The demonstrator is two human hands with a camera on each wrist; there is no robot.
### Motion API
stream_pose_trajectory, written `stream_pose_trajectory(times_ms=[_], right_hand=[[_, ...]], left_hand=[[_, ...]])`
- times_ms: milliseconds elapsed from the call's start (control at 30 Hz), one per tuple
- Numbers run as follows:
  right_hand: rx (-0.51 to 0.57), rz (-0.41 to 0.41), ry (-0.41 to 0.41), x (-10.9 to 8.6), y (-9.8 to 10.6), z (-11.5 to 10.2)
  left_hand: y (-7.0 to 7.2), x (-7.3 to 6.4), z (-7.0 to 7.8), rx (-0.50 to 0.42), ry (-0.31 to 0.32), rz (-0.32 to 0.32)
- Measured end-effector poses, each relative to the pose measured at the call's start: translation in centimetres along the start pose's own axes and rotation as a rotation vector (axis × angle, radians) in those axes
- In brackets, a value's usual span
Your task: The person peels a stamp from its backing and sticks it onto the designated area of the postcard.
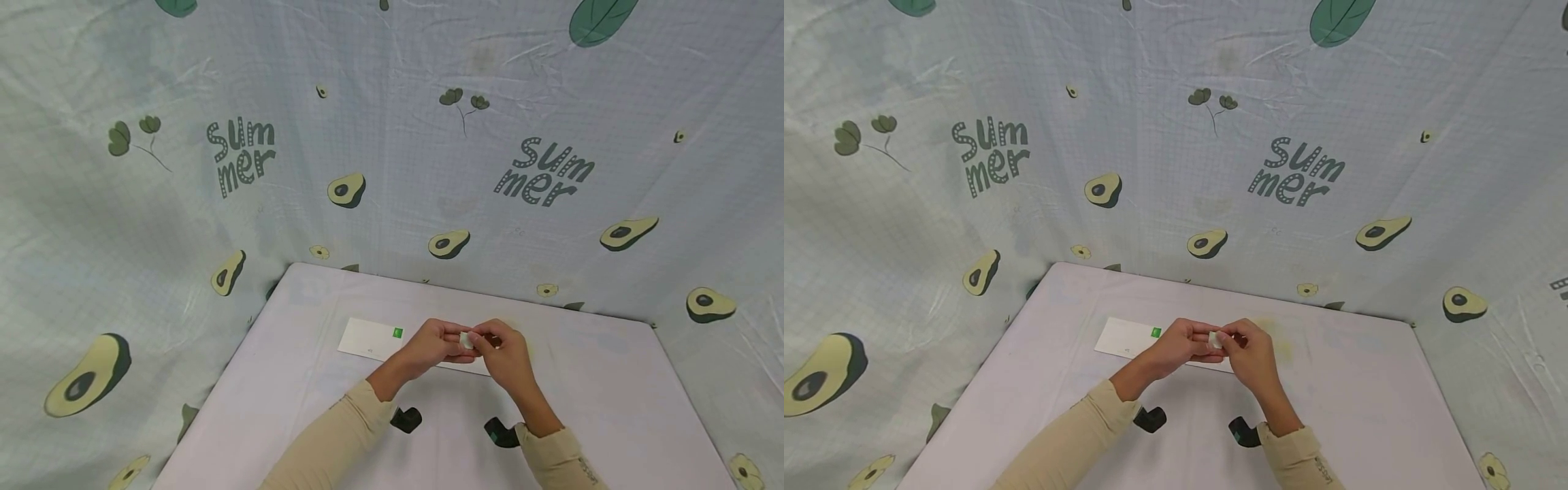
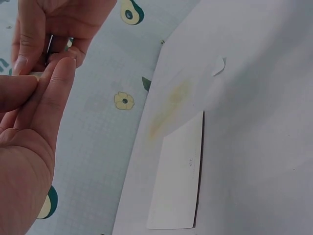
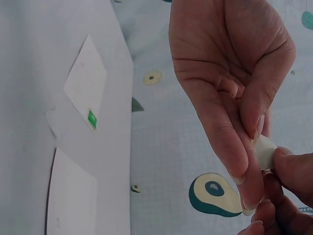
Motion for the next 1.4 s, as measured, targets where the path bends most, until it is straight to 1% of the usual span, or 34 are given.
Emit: stream_pose_trajectory(times_ms=[267,400,567,700,867,1033,1200,1300,1400], right_hand=[[0.016,0.025,0.052,0.0,0.3,0.1],[0.021,0.027,0.051,0.1,0.4,0.1],[0.022,0.022,0.007,0.1,0.5,0.0],[0.042,0.021,-0.028,0.1,0.6,0.0],[0.099,0.016,-0.066,0.0,0.7,0.3],[0.174,0.020,-0.142,0.0,1.0,0.5],[0.256,0.006,-0.231,0.1,1.2,0.6],[0.276,-0.007,-0.278,0.1,1.3,0.7],[0.278,-0.017,-0.310,0.0,1.4,0.8]], left_hand=[[0.0,0.1,0.0,-0.015,0.001,0.001],[0.0,0.1,0.0,-0.010,0.001,0.000],[0.0,0.1,0.0,0.001,-0.004,-0.011],[0.0,0.0,0.0,0.031,-0.027,0.001],[0.0,-0.2,-0.2,0.087,-0.068,0.032],[0.1,-0.4,-0.2,0.137,-0.098,0.057],[0.2,-0.6,0.1,0.239,-0.120,0.073],[0.3,-0.7,0.1,0.320,-0.128,0.081],[0.3,-0.8,0.1,0.368,-0.138,0.082]])
Point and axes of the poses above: each hand's wrist, its own x-axis towards the middle knuckle, its own y-axis out of the back of the hand, z = x × y, the point moved 2 cm from there along x, towards the middle knuckle, and after that the axes turned 7 degrees about y, right-handed, at the moved point
